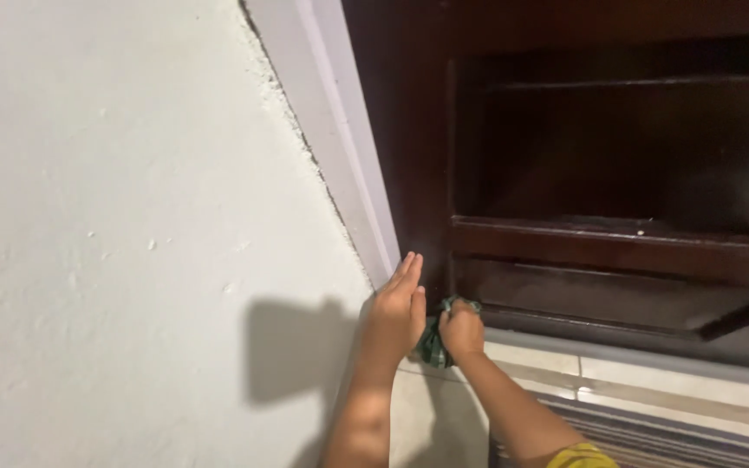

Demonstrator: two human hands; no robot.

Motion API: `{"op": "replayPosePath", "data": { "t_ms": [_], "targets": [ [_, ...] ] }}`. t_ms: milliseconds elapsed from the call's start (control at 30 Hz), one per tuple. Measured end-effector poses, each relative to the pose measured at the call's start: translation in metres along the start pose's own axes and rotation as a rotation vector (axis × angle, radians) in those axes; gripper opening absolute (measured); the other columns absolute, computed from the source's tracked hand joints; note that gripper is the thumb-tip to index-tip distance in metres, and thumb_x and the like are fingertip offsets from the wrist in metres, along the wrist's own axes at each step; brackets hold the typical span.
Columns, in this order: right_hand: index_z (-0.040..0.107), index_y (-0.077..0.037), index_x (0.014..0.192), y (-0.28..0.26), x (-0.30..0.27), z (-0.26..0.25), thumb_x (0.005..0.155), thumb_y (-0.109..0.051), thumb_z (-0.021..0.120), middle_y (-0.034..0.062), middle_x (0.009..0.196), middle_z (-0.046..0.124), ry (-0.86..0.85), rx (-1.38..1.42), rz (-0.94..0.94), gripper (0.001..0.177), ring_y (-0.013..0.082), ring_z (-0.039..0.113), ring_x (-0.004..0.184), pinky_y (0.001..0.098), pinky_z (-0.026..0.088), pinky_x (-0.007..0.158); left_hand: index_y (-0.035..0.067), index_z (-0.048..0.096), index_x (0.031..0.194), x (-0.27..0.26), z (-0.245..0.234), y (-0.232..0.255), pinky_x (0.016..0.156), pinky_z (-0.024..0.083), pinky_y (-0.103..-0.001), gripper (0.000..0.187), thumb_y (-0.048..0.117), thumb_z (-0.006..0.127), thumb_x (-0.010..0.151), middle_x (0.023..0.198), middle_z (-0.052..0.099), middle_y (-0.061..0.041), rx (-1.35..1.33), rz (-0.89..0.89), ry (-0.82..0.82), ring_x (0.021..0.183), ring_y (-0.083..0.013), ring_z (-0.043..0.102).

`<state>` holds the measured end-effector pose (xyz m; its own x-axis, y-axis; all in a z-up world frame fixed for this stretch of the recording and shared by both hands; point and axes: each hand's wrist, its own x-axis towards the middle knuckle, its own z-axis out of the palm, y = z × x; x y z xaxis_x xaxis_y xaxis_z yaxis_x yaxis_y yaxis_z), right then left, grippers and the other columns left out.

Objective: The user is cleaning a dark wooden door with a green cloth.

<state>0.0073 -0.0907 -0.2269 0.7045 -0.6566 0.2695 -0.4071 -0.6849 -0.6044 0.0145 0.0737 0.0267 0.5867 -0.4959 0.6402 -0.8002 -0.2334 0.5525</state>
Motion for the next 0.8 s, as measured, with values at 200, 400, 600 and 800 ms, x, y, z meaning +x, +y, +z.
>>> {"op": "replayPosePath", "data": {
  "t_ms": [200,400,600,800],
  "targets": [
    [0.067,-0.001,0.097,-0.069,0.011,-0.081,0.087,-0.009,0.066,0.0234,0.091,0.068,0.377,0.323,-0.215,0.013,0.0457,0.065,0.084,0.0515,0.054,0.073,0.0,0.061,0.135,-0.006,0.003,-0.02,0.1,0.054,-0.044,0.044,0.003,0.059,0.092,0.134,0.065,-0.023,-0.037,-0.054,-0.038,0.122,-0.0397,0.065],
    [0.063,-0.003,0.099,-0.101,0.024,-0.116,0.092,-0.007,0.069,0.0183,0.093,0.067,0.54,0.339,-0.325,0.01,0.0403,0.066,0.085,0.0465,0.055,0.072,0.0,0.061,0.135,-0.003,0.017,-0.022,0.101,0.052,-0.044,0.043,0.006,0.058,0.093,0.136,0.064,-0.023,-0.071,-0.11,-0.069,0.121,-0.0403,0.063],
    [0.062,-0.002,0.123,-0.062,0.02,-0.08,0.088,-0.006,0.068,0.0167,0.101,0.068,0.523,0.26,-0.428,0.036,0.037,0.068,0.09,0.0437,0.058,0.075,0.0,0.061,0.135,-0.004,0.034,-0.045,0.103,0.051,-0.044,0.043,0.007,0.059,0.093,0.138,0.062,-0.025,-0.075,-0.125,-0.096,0.124,-0.0407,0.061],
    [0.063,-0.007,0.126,-0.037,0.008,-0.051,0.085,-0.007,0.069,0.0161,0.101,0.068,0.442,0.228,-0.345,0.041,0.0382,0.068,0.089,0.0458,0.058,0.074,0.0,0.06,0.135,-0.013,0.035,-0.052,0.105,0.05,-0.044,0.042,0.01,0.06,0.094,0.136,0.063,-0.024,-0.035,-0.095,-0.121,0.124,-0.0396,0.062]
  ]
}}
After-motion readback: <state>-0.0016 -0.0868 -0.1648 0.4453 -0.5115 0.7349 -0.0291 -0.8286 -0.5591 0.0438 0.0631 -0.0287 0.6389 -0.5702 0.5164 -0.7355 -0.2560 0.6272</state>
